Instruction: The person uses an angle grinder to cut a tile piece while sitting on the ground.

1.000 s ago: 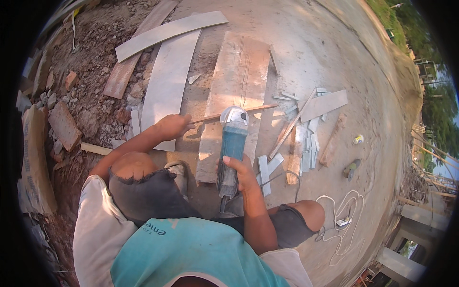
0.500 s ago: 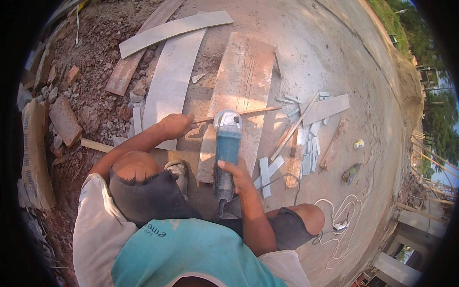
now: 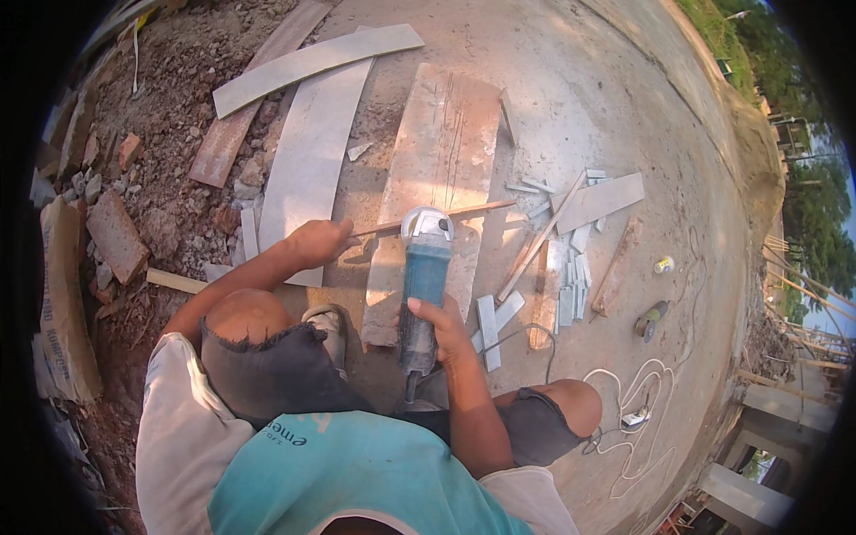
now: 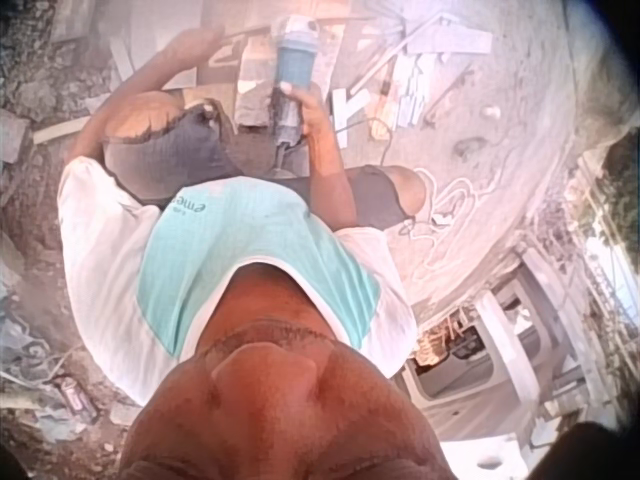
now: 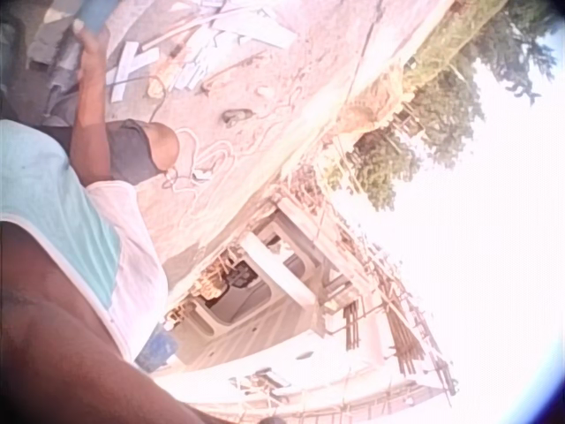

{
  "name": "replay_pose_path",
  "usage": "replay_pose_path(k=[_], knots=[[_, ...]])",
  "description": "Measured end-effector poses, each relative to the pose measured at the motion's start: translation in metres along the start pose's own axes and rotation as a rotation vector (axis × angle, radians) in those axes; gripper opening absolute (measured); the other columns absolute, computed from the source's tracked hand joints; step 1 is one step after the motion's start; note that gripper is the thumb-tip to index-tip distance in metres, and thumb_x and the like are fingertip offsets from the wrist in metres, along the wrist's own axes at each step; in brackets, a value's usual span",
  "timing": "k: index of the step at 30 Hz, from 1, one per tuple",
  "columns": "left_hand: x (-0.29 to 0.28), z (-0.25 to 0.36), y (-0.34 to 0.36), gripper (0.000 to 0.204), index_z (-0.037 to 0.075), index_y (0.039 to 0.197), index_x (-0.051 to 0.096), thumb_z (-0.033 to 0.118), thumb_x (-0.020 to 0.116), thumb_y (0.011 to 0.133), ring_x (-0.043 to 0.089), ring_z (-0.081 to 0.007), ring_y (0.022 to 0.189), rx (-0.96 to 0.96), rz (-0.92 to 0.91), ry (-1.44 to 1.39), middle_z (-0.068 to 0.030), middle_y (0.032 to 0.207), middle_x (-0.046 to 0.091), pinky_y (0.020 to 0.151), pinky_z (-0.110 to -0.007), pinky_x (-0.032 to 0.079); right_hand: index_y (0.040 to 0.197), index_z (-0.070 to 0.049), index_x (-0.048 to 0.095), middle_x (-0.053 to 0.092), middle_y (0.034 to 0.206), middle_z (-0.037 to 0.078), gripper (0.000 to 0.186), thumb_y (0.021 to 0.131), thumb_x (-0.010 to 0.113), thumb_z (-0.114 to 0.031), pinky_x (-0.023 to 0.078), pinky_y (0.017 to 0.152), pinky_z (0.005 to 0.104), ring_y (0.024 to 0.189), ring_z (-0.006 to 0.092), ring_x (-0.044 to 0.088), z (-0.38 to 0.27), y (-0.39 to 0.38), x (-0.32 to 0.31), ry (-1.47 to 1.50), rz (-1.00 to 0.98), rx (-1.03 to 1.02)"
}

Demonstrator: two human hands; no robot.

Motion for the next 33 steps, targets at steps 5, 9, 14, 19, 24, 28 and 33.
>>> replay_pose_path(k=[5, 9, 14, 19, 24, 28, 33], knots=[[0.000, -0.002, -0.005, 0.038, 0.000, 0.101, 0.054, 0.037, 0.050, 0.099, 0.066, -0.0434, 0.081, -0.002, -0.007, 0.004, -0.0248, 0.082, 0.068, 0.074, -0.051, 0.052, 0.109, 0.006, 0.055, 0.068, 0.090, 0.018, 0.045, 0.081, 0.072, -0.024, 0.060, 0.061, 0.0367, 0.074, 0.0252, 0.070, -0.002, 0.001, -0.006, 0.035, 0.007, 0.001], [0.000, -0.005, -0.008, 0.038, 0.000, 0.101, 0.054, 0.037, 0.050, 0.099, 0.066, -0.0435, 0.081, 0.006, 0.000, 0.000, -0.0247, 0.082, 0.067, 0.074, -0.051, 0.052, 0.109, 0.005, 0.054, 0.068, 0.090, 0.018, 0.044, 0.081, 0.072, -0.024, 0.060, 0.062, 0.0368, 0.074, 0.0250, 0.070, -0.004, 0.003, -0.009, 0.041, 0.009, -0.014], [0.001, -0.009, -0.014, 0.037, 0.001, 0.098, 0.051, 0.037, 0.051, 0.099, 0.064, -0.0450, 0.079, -0.007, 0.006, -0.031, -0.0251, 0.080, 0.066, 0.072, -0.053, 0.050, 0.106, 0.006, 0.057, 0.069, 0.088, 0.018, 0.043, 0.080, 0.072, -0.025, 0.060, 0.062, 0.0365, 0.072, 0.0248, 0.070, -0.007, 0.003, -0.014, 0.040, 0.035, -0.028], [0.000, -0.014, -0.022, 0.036, 0.001, 0.099, 0.052, 0.037, 0.051, 0.098, 0.064, -0.0448, 0.079, -0.025, -0.001, -0.035, -0.0251, 0.080, 0.066, 0.072, -0.053, 0.049, 0.100, 0.008, 0.061, 0.069, 0.083, 0.017, 0.043, 0.080, 0.071, -0.028, 0.059, 0.062, 0.0359, 0.069, 0.0247, 0.069, -0.010, 0.004, -0.018, 0.048, 0.058, -0.053], [-0.001, -0.016, -0.027, 0.035, 0.002, 0.102, 0.054, 0.037, 0.051, 0.098, 0.064, -0.0439, 0.078, -0.032, -0.019, -0.034, -0.0248, 0.080, 0.066, 0.072, -0.053, 0.050, 0.099, 0.008, 0.062, 0.069, 0.082, 0.017, 0.042, 0.080, 0.070, -0.029, 0.060, 0.063, 0.0362, 0.069, 0.0249, 0.069, -0.012, 0.002, -0.021, 0.043, 0.069, -0.027], [-0.003, -0.017, -0.032, 0.035, 0.001, 0.099, 0.053, 0.036, 0.050, 0.099, 0.064, -0.0436, 0.077, -0.015, 0.004, -0.012, -0.0243, 0.079, 0.066, 0.071, -0.052, 0.050, 0.099, 0.008, 0.063, 0.069, 0.083, 0.017, 0.042, 0.081, 0.070, -0.029, 0.060, 0.065, 0.0366, 0.069, 0.0251, 0.070, -0.012, 0.003, -0.024, 0.055, 0.069, -0.045], [-0.002, -0.023, -0.039, 0.034, 0.000, 0.098, 0.054, 0.034, 0.050, 0.099, 0.065, -0.0426, 0.075, 0.005, 0.007, 0.008, -0.0234, 0.077, 0.066, 0.069, -0.051, 0.051, 0.099, 0.009, 0.063, 0.069, 0.083, 0.018, 0.042, 0.083, 0.070, -0.029, 0.059, 0.066, 0.0369, 0.070, 0.0253, 0.070, -0.010, 0.004, -0.031, 0.100, 0.078, -0.040]])
Point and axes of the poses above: each hand's wrist, its own y-axis towards the middle knuckle, its own x-axis out of the palm, z = x × y, the point moved 6 cm from there along y, towards the middle knuckle
